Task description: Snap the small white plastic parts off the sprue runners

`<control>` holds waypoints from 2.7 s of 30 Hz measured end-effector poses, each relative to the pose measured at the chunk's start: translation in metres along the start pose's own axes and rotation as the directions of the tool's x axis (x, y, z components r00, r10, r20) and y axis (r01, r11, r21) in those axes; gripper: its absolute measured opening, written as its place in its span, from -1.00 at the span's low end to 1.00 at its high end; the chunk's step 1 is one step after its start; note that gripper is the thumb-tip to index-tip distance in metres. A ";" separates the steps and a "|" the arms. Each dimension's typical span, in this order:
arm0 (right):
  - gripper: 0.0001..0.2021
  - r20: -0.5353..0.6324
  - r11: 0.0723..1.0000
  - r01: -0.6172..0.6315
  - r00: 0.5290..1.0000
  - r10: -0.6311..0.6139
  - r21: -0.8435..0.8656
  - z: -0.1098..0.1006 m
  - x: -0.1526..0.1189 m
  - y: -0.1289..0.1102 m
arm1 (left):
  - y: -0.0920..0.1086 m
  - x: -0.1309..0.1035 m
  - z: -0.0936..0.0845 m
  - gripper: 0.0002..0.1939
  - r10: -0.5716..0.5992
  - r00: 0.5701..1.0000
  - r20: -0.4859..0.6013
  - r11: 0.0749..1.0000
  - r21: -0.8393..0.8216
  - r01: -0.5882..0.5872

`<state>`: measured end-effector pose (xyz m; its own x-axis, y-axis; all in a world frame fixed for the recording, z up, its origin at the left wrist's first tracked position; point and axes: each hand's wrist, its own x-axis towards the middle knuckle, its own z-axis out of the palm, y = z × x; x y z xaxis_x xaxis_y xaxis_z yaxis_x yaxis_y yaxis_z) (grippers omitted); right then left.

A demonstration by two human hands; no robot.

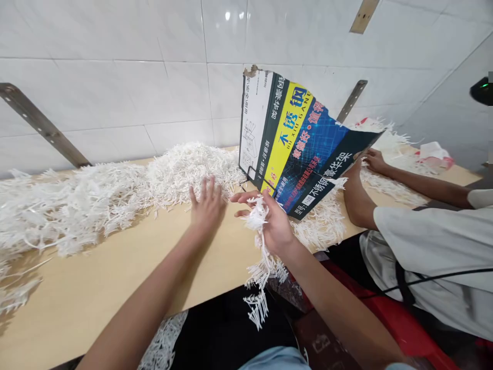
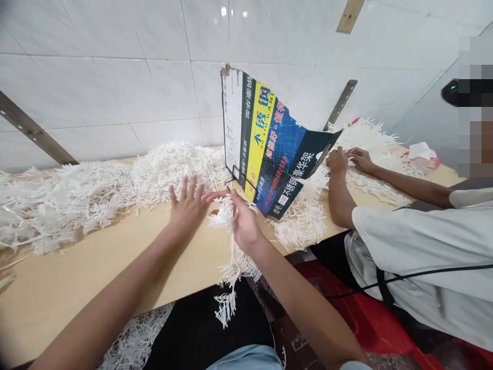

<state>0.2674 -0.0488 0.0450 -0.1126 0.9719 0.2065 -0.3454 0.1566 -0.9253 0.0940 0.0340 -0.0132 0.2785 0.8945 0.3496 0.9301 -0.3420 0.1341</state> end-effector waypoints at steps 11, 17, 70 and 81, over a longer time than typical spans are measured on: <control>-0.59 -0.140 0.890 0.077 0.978 -0.155 -0.449 0.040 -0.070 0.023 | 0.062 -0.148 -0.068 -0.47 -0.290 0.957 -0.007 0.274 -0.959 0.077; -0.57 -0.130 0.889 -0.039 0.991 -0.024 -0.457 0.047 -0.141 0.055 | 0.057 -0.155 -0.060 -0.65 -0.459 0.864 0.205 0.215 -0.918 0.332; -0.83 0.148 0.701 0.013 0.980 0.133 -0.713 0.021 -0.020 0.068 | 0.007 -0.129 -0.033 -0.67 -0.194 0.975 0.110 0.475 -0.859 0.192; -0.81 0.239 0.716 -0.017 0.937 0.255 -0.698 0.009 -0.014 0.073 | -0.001 -0.135 -0.027 -0.77 -0.086 0.995 0.050 0.696 -0.712 0.096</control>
<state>0.2356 -0.0522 -0.0226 -0.4163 0.9086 0.0334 0.4049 0.2182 -0.8880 0.0488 -0.0940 -0.0353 0.2087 0.9340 0.2899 0.5033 -0.3567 0.7870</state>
